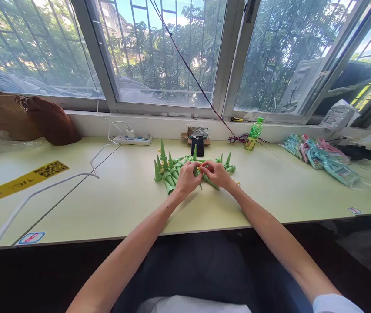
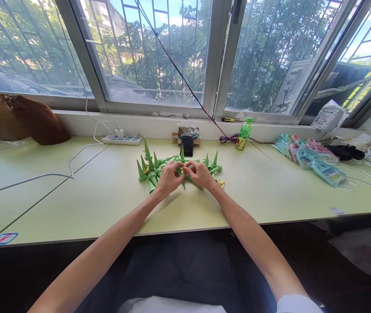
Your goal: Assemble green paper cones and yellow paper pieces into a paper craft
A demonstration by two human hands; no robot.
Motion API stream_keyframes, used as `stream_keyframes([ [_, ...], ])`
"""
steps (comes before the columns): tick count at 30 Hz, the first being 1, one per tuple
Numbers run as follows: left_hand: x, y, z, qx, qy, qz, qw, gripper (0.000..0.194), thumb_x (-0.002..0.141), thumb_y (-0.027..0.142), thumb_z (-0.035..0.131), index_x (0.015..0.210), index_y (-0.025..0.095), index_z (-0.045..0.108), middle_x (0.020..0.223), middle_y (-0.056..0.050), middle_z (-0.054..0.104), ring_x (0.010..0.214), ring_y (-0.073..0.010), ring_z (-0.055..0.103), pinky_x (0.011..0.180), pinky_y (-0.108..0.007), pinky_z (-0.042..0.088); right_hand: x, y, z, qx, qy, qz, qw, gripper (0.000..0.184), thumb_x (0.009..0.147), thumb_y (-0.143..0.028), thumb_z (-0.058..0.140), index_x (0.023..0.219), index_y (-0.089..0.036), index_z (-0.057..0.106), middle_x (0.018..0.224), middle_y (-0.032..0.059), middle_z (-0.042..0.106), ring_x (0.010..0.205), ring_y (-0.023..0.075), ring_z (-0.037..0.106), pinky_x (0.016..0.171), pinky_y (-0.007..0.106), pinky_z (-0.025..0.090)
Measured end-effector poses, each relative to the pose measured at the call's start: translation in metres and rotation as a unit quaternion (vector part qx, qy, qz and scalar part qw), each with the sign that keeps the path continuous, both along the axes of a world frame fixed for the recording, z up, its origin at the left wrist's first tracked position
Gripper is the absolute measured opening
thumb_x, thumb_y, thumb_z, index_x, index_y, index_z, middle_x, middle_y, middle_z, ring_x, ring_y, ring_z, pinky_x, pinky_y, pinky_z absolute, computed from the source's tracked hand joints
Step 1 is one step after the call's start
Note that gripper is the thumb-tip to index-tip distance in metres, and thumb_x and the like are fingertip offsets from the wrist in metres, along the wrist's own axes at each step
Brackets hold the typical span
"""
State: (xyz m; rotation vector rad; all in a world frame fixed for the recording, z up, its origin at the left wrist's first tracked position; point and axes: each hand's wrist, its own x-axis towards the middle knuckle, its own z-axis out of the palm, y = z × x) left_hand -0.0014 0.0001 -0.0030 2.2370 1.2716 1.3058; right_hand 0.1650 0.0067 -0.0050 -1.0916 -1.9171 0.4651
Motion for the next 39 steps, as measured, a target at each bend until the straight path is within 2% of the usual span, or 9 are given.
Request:
stream_keyframes([
  [2,0.0,-0.0003,0.0006,-0.002,-0.005,0.001,1.0,0.012,0.083,0.016,0.062,0.093,0.019,0.068,0.093,-0.006,0.063,0.079,-0.0173,0.06,0.074,-0.03,0.051,0.0004,0.0003,-0.001,-0.003,0.008,0.005,1.0,0.034,0.092,-0.051,0.057,0.092,-0.018,0.065,0.06,-0.0011,0.057,0.052,0.013,0.042,0.053,0.027,0.033],
  [7,-0.0002,-0.001,0.0012,-0.005,0.007,0.002,1.0,0.012,0.082,0.016,0.062,0.092,0.019,0.068,0.09,-0.005,0.061,0.079,-0.0175,0.06,0.072,-0.03,0.05,0.0002,0.0008,-0.0005,-0.011,0.012,0.017,1.0,0.025,0.092,-0.042,0.054,0.085,-0.019,0.063,0.066,0.0012,0.061,0.054,0.0134,0.044,0.055,0.027,0.036],
  [13,-0.0004,-0.0014,0.0008,-0.007,0.014,-0.006,1.0,0.014,0.08,0.015,0.063,0.093,0.019,0.068,0.09,-0.005,0.062,0.079,-0.0179,0.06,0.073,-0.03,0.05,0.0001,0.0005,0.0017,0.009,-0.01,0.004,1.0,0.038,0.093,-0.046,0.051,0.067,-0.019,0.053,0.059,-0.0004,0.049,0.057,0.0134,0.038,0.056,0.028,0.03],
  [17,-0.0002,-0.0014,0.001,-0.008,0.013,-0.011,1.0,0.015,0.079,0.014,0.064,0.092,0.019,0.068,0.091,-0.005,0.063,0.079,-0.018,0.06,0.074,-0.03,0.05,0.0007,0.001,0.0012,0.012,-0.019,-0.001,1.0,0.044,0.094,-0.051,0.05,0.063,-0.019,0.051,0.058,-0.001,0.045,0.058,0.0132,0.036,0.056,0.029,0.029],
  [20,-0.0002,-0.0012,0.0016,-0.007,0.01,-0.01,1.0,0.014,0.08,0.013,0.063,0.093,0.019,0.068,0.091,-0.005,0.063,0.079,-0.0179,0.06,0.074,-0.031,0.05,0.0003,0.0008,0.0013,0.015,-0.011,-0.001,1.0,0.044,0.094,-0.052,0.049,0.065,-0.019,0.054,0.058,-0.0008,0.046,0.058,0.0132,0.036,0.056,0.028,0.029],
  [27,-0.0003,-0.0007,0.0019,-0.01,0.002,0.007,1.0,0.014,0.082,0.015,0.063,0.095,0.018,0.067,0.096,-0.006,0.064,0.079,-0.0175,0.06,0.074,-0.031,0.05,-0.0006,-0.0001,0.0008,-0.013,0.018,0.007,1.0,0.03,0.093,-0.046,0.052,0.089,-0.019,0.064,0.056,-0.0015,0.054,0.052,0.014,0.041,0.054,0.028,0.033],
  [35,-0.0001,-0.0011,0.0022,-0.012,0.016,0.004,1.0,0.013,0.082,0.015,0.064,0.094,0.018,0.068,0.093,-0.005,0.063,0.078,-0.0176,0.06,0.075,-0.031,0.05,0.0001,0.003,-0.0016,-0.002,0.004,-0.002,1.0,0.024,0.092,-0.038,0.053,0.085,-0.018,0.063,0.068,0.0026,0.064,0.056,0.0142,0.045,0.057,0.028,0.036],
  [39,-0.0007,-0.002,0.0022,-0.016,0.02,0.003,1.0,0.012,0.081,0.015,0.064,0.092,0.019,0.068,0.09,-0.005,0.062,0.078,-0.018,0.06,0.074,-0.031,0.05,0.0002,0.0023,0.0001,0.005,-0.008,-0.002,1.0,0.026,0.092,-0.038,0.05,0.078,-0.018,0.059,0.064,0.0013,0.058,0.057,0.014,0.043,0.059,0.028,0.034],
])
